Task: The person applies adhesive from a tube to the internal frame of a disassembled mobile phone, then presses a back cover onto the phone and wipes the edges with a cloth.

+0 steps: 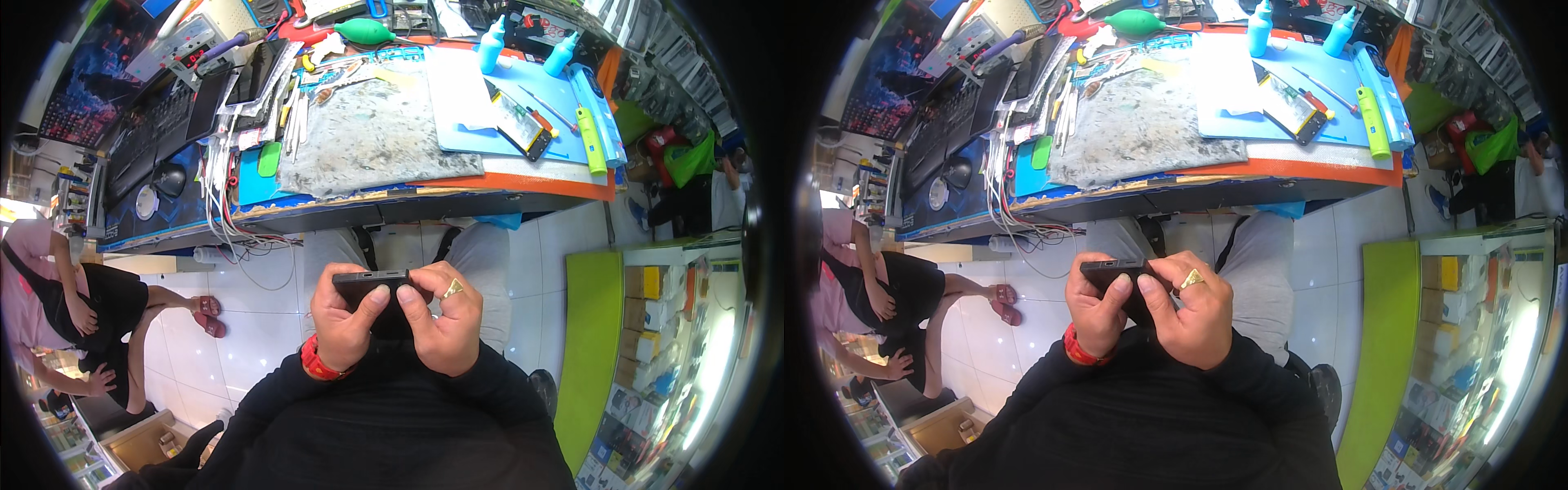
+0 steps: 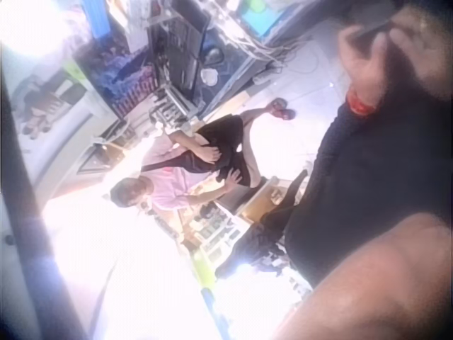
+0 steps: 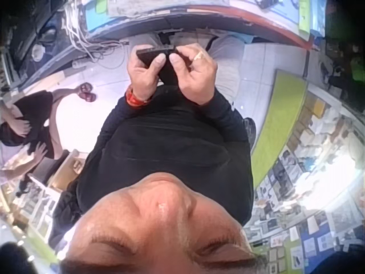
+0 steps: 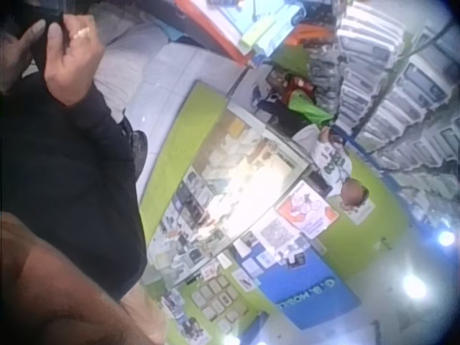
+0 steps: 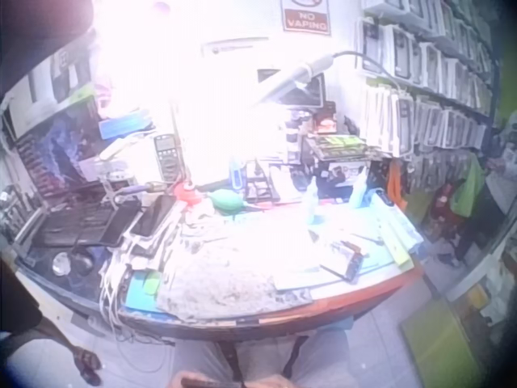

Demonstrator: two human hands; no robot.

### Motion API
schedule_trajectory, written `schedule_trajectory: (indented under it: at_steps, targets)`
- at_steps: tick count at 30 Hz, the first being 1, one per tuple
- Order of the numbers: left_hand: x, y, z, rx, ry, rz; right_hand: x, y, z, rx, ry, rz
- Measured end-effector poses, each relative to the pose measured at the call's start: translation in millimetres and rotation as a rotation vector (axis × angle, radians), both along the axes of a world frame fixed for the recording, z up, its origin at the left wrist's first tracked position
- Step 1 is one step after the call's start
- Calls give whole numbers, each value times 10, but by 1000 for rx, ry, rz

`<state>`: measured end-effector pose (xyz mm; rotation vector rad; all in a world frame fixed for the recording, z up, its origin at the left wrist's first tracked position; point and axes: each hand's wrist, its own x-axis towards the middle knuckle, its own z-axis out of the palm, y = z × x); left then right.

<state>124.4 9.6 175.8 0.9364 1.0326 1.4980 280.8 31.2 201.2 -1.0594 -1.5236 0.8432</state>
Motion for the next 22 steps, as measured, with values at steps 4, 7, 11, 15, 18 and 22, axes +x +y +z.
schedule_trajectory:
  at_steps: [4, 7, 11, 15, 18, 22]
  targets:
    - [21, -14, 22, 4, 21, 18, -22, -4, -33, 32, 5, -20]
    - [19, -18, 40, -7, 41, 27, -36, -9, -39, 0, 23, -17]
    - [-16, 24, 54, -29, 8, 1, -72, 2, -22, -16, 29, -12]
    - [-87, 71, 23, -60, -29, -15, -103, 30, -47, -28, 67, 1]
    - [-102, 169, 18, -66, 3, -41, -18, 23, -64, -105, 123, 25]
    - [-108, 418, -21, 45, -13, -156, 535, -108, 114, -224, 116, -73]
